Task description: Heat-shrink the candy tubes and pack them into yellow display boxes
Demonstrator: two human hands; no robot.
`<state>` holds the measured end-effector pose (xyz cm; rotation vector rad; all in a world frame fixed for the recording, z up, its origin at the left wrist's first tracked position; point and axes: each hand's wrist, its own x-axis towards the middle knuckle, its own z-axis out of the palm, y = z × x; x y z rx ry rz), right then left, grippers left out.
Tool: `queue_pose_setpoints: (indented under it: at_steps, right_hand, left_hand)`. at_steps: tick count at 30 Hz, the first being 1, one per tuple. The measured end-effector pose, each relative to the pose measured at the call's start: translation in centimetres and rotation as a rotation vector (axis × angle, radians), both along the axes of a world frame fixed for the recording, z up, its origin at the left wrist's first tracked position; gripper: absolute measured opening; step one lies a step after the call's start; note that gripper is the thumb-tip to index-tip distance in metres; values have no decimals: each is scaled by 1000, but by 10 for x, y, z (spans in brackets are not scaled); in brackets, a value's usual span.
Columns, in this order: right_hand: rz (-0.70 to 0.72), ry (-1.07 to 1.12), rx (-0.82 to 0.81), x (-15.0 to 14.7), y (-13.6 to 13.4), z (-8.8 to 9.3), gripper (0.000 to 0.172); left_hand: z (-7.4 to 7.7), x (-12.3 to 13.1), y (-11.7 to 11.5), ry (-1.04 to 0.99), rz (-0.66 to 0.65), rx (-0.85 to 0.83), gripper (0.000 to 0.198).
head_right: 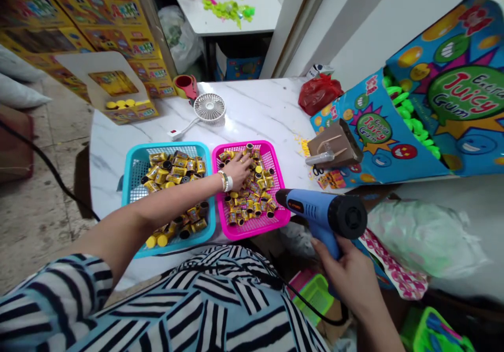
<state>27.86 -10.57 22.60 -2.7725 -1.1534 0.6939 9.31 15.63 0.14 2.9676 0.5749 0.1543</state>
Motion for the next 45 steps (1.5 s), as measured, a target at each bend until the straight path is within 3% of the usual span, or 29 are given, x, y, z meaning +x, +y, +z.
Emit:
queue_pose_setpoints:
  at_steps: [2,5,9,11,14,17,22,25,27,29,32,36,40,45]
  right_hand:
    - [6,-2,7,-1,3,-1,52]
    - [-40,-9,41,-2,8,-1,53]
    - [-119,22,85,-3,12,1,54]
    - [-140,39,98,-1,14,0,54]
    - [-126,38,104,4,15,-5,53]
    - [-58,40,90,10,19,-12,51]
    - [94,-26,50,8,35,-19,47]
    - [164,-18,34,4,47,-19,46]
    - [189,-5,14,3,54,-19,47]
    - [215,-37,1,3,60,-19,47]
    - [282,-104,-41,4,66,-19,44]
    - [391,-80,-110,5,61,-22,41]
    - [355,-73,-124,5,45,-20,46]
    - [233,-144,-65,1,32,-5,48]
  left_hand:
    - [11,-2,11,-35,29,1,47]
    - [18,26,11,-80,6,-53,50]
    - [10,78,7,-31,38,-233,50]
    - [2,87,4,8,43,-300,52]
    - [-9,73,-5,90,-62,-337,41]
    - [-11,40,-16,79,-151,-283,32]
    - [3,-27,-37,-77,-118,-215,34]
    - [13,-63,-63,-132,-48,-199,48]
    - [15,-77,-85,-168,-90,-221,47]
    - [9,-78,-108,-184,-187,-261,41]
    - [-10,-57,-134,-158,-333,-316,36]
    - [-34,-16,-149,-70,-376,-349,58]
    - [-35,1,-132,-50,-278,-305,71]
    - [-9,6,-59,-25,131,-74,54]
